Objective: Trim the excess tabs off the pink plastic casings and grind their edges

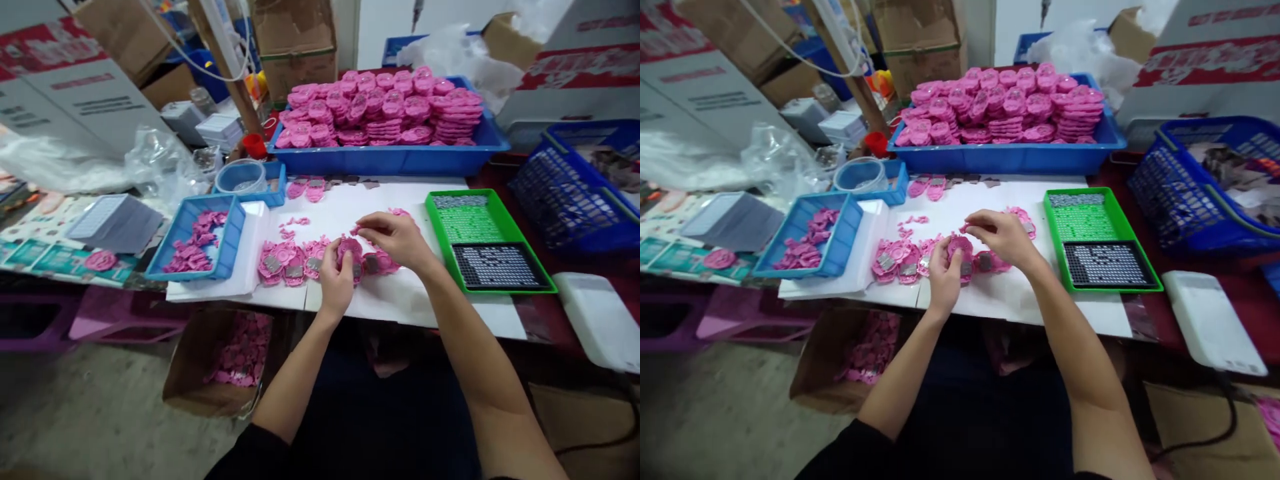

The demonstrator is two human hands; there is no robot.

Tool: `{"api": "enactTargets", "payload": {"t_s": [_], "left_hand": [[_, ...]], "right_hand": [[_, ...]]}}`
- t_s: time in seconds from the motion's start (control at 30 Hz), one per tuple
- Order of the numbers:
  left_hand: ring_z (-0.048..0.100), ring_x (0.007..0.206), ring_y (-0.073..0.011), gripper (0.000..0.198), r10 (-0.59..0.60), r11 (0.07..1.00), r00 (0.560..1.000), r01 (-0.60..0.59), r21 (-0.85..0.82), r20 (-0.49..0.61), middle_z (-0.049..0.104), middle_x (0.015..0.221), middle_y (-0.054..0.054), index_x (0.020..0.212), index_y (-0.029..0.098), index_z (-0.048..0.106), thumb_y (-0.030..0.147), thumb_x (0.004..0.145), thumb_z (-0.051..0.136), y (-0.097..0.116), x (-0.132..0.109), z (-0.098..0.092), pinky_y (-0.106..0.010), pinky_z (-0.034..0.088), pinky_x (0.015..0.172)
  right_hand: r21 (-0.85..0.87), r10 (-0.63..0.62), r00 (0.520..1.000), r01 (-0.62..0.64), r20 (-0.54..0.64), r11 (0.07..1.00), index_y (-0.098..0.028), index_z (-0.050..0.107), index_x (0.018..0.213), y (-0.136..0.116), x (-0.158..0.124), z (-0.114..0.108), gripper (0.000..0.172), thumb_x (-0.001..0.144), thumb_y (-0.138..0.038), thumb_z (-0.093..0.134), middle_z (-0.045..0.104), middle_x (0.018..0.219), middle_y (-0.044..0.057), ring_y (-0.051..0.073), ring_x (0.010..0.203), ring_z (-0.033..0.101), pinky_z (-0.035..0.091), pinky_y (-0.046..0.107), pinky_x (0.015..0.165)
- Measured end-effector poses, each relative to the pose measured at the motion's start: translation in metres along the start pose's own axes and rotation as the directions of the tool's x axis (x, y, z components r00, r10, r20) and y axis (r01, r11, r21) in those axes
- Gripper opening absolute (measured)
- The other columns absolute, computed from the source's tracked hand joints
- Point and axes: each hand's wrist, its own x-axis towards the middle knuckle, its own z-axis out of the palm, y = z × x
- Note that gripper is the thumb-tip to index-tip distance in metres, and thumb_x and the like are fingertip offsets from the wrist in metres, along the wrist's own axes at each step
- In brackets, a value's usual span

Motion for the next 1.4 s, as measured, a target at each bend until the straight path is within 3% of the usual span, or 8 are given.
{"api": "enactTargets", "payload": {"t_s": [0.1, 0.27, 0.57, 0.83, 1.17, 1.4], "left_hand": [[0.064, 0.128, -0.023, 0.035, -0.008, 1.0, 1.0, 0.008, -0.014, -0.003, 0.067, 0.132, -0.011, 0.13, 0.02, 0.058, 0.04, 0.101, 0.057, 0.0, 0.003, 0.0, -0.04, 0.048, 0.114], [0.061, 0.131, -0.0236, 0.033, -0.01, 0.999, 1.0, 0.01, -0.037, 0.002, 0.067, 0.132, -0.012, 0.13, 0.02, 0.058, 0.038, 0.102, 0.055, 0.004, 0.006, 0.001, -0.04, 0.046, 0.115], [0.065, 0.125, -0.0239, 0.029, -0.018, 0.999, 1.0, 0.018, -0.027, 0.021, 0.069, 0.127, -0.011, 0.128, 0.021, 0.059, 0.033, 0.102, 0.054, -0.001, 0.009, -0.002, -0.043, 0.049, 0.112], [0.062, 0.131, -0.0244, 0.031, -0.009, 1.0, 1.0, 0.009, -0.019, 0.002, 0.067, 0.132, -0.011, 0.128, 0.021, 0.059, 0.037, 0.102, 0.056, -0.002, 0.007, -0.003, -0.042, 0.046, 0.116], [0.063, 0.128, -0.0223, 0.029, -0.022, 0.999, 1.0, 0.023, -0.047, 0.015, 0.068, 0.128, -0.01, 0.127, 0.021, 0.058, 0.036, 0.103, 0.054, 0.0, 0.004, -0.002, -0.038, 0.049, 0.111], [0.064, 0.127, -0.0226, 0.032, -0.013, 0.999, 1.0, 0.013, -0.031, 0.005, 0.07, 0.124, -0.01, 0.125, 0.022, 0.059, 0.045, 0.105, 0.051, 0.003, 0.004, -0.003, -0.036, 0.051, 0.107]], "right_hand": [[0.043, 0.055, 0.997, -0.057, 0.054, 0.997, -0.021, 0.08, 0.106, -0.002, 0.002, -0.001, 0.03, 0.087, -0.043, 0.077, 0.078, 0.098, 0.006, 0.017, 0.077, 0.069, 0.059, 0.037, 0.076], [0.054, 0.066, 0.994, -0.071, 0.084, 0.996, -0.022, 0.082, 0.103, -0.006, 0.003, -0.002, 0.031, 0.08, -0.042, 0.082, 0.078, 0.106, 0.008, 0.023, 0.094, 0.073, 0.061, 0.04, 0.085], [0.06, 0.106, 0.994, -0.108, 0.037, 0.992, -0.019, 0.079, 0.101, -0.001, 0.006, 0.002, 0.036, 0.083, -0.051, 0.08, 0.076, 0.085, 0.007, 0.019, 0.073, 0.069, 0.059, 0.036, 0.071], [0.048, 0.095, 0.992, -0.099, 0.079, 0.994, -0.02, 0.08, 0.103, 0.0, 0.003, 0.004, 0.037, 0.08, -0.049, 0.084, 0.077, 0.103, 0.009, 0.023, 0.091, 0.071, 0.06, 0.041, 0.086], [-0.104, -0.027, 0.983, 0.046, 0.181, 0.994, -0.025, 0.079, 0.102, 0.003, 0.005, 0.003, 0.026, 0.086, -0.047, 0.078, 0.07, 0.106, 0.006, 0.018, 0.088, 0.061, 0.051, 0.036, 0.081], [-0.217, -0.192, 0.969, 0.223, 0.157, 0.95, -0.024, 0.077, 0.105, 0.007, 0.004, 0.01, 0.023, 0.093, -0.042, 0.07, 0.071, 0.103, 0.008, 0.02, 0.085, 0.063, 0.051, 0.039, 0.08]]}}
